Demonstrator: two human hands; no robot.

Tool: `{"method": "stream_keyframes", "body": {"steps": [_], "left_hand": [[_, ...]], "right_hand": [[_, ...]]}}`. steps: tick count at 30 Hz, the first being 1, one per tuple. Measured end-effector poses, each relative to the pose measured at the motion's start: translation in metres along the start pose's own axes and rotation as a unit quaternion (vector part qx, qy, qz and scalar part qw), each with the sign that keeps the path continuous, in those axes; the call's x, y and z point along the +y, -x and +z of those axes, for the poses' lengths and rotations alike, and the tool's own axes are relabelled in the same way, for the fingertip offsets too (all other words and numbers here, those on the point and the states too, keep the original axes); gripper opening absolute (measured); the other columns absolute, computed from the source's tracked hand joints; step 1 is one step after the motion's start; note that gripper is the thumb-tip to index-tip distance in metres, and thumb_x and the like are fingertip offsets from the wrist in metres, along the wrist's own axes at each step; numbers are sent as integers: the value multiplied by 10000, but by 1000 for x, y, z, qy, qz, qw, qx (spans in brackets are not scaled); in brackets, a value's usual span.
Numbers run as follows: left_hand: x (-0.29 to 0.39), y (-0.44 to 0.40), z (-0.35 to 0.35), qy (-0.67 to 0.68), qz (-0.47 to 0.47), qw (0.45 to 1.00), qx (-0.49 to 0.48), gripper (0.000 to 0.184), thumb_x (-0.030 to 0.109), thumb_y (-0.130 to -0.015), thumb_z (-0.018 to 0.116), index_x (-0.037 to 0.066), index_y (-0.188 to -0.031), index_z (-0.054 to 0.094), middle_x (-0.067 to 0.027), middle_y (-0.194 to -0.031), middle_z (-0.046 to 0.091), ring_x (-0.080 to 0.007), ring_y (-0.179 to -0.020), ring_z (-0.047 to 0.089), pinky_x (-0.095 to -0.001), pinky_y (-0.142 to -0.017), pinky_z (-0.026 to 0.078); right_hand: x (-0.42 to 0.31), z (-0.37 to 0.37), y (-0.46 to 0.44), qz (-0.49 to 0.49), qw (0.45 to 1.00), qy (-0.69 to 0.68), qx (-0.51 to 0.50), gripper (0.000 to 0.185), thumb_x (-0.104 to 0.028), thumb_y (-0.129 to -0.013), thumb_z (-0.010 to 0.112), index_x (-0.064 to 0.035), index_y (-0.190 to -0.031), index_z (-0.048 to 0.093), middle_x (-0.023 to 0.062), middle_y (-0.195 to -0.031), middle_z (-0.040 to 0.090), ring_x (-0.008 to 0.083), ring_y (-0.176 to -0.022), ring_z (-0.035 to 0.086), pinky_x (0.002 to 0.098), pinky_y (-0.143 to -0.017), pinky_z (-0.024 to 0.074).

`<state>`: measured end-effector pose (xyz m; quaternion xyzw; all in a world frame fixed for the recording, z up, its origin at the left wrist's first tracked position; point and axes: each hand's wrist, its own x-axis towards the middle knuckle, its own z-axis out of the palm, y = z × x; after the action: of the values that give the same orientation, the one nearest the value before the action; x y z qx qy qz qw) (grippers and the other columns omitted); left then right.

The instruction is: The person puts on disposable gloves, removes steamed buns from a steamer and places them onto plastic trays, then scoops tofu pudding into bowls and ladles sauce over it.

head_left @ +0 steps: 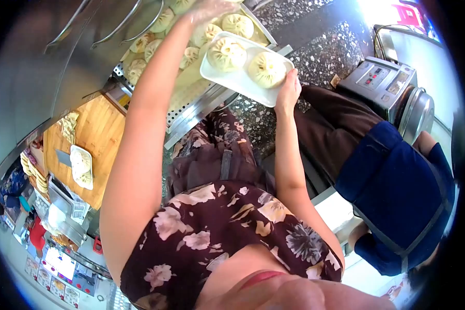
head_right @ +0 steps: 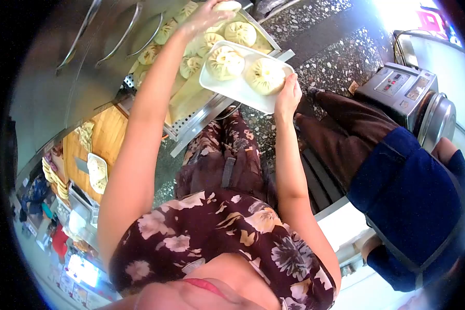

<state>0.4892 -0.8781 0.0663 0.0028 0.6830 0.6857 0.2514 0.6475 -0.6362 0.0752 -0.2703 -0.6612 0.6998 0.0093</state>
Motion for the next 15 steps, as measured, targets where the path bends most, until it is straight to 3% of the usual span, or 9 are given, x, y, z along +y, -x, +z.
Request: {"method": "stream_keyframes", "body": {"steps": [1,2,4,5,6,7,12,14,15], "left_hand": [[5,23,11,-109,166,976,88,502,324,-725,683,124,-1141,485,-71,-1041,542,-194,-918,530,-317,-797,447],[13,50,26,-214,323,907,166,578,433,-658,721,163,-1135,535,-97,-1136,516,-239,-1062,490,-358,-912,403],[37,121,80,-370,348,840,190,558,500,-668,697,183,-1100,542,-101,-1135,508,-260,-1039,481,-403,-947,362],[31,139,85,-455,346,814,101,546,500,-674,671,197,-1104,528,-89,-1191,462,-273,-1066,447,-424,-970,330],[-7,150,98,-548,385,728,146,527,501,-691,640,193,-1102,527,-86,-1237,423,-287,-1123,395,-427,-976,317],[-11,162,108,-504,312,793,143,497,489,-715,618,179,-1093,527,-81,-1262,393,-283,-1163,353,-423,-975,311],[-20,182,91,-437,324,821,175,362,348,-785,607,141,-1068,517,-112,-1245,397,-297,-1166,354,-437,-986,295],[-46,166,57,-274,261,861,341,359,234,-783,599,147,-1114,492,-124,-1278,364,-336,-1206,320,-465,-1015,263],[-49,164,31,-343,147,857,355,450,202,-760,609,161,-1180,451,-130,-1316,328,-359,-1238,279,-478,-1034,238]], "right_hand": [[1,1,-2,-1,1000,-5,-6,462,-367,-953,370,46,-979,577,51,-904,603,105,-811,536,241,-738,427],[3,2,-2,2,1000,-23,-1,462,-364,-953,368,47,-989,575,57,-913,606,114,-824,546,250,-747,435],[2,8,2,23,998,-50,15,459,-355,-954,365,51,-1020,568,86,-961,611,146,-868,570,275,-776,454],[0,10,4,37,998,-41,14,447,-342,-954,367,54,-1048,553,105,-994,605,164,-878,580,289,-777,466],[-3,13,7,44,997,-60,10,442,-337,-954,368,55,-1063,543,111,-1009,602,173,-879,584,294,-775,472],[-5,15,10,50,996,-78,7,438,-331,-954,370,56,-1077,533,118,-1024,598,181,-880,589,300,-773,478],[18,7,17,55,995,-82,-9,438,-329,-958,358,53,-1097,522,108,-1039,594,183,-923,579,304,-794,470],[5,11,24,51,995,-84,7,448,-335,-958,351,52,-1116,511,106,-1053,590,182,-934,575,303,-796,468],[4,7,21,43,997,-64,14,456,-342,-959,345,53,-1123,504,117,-1065,583,188,-934,577,302,-800,469]]}}
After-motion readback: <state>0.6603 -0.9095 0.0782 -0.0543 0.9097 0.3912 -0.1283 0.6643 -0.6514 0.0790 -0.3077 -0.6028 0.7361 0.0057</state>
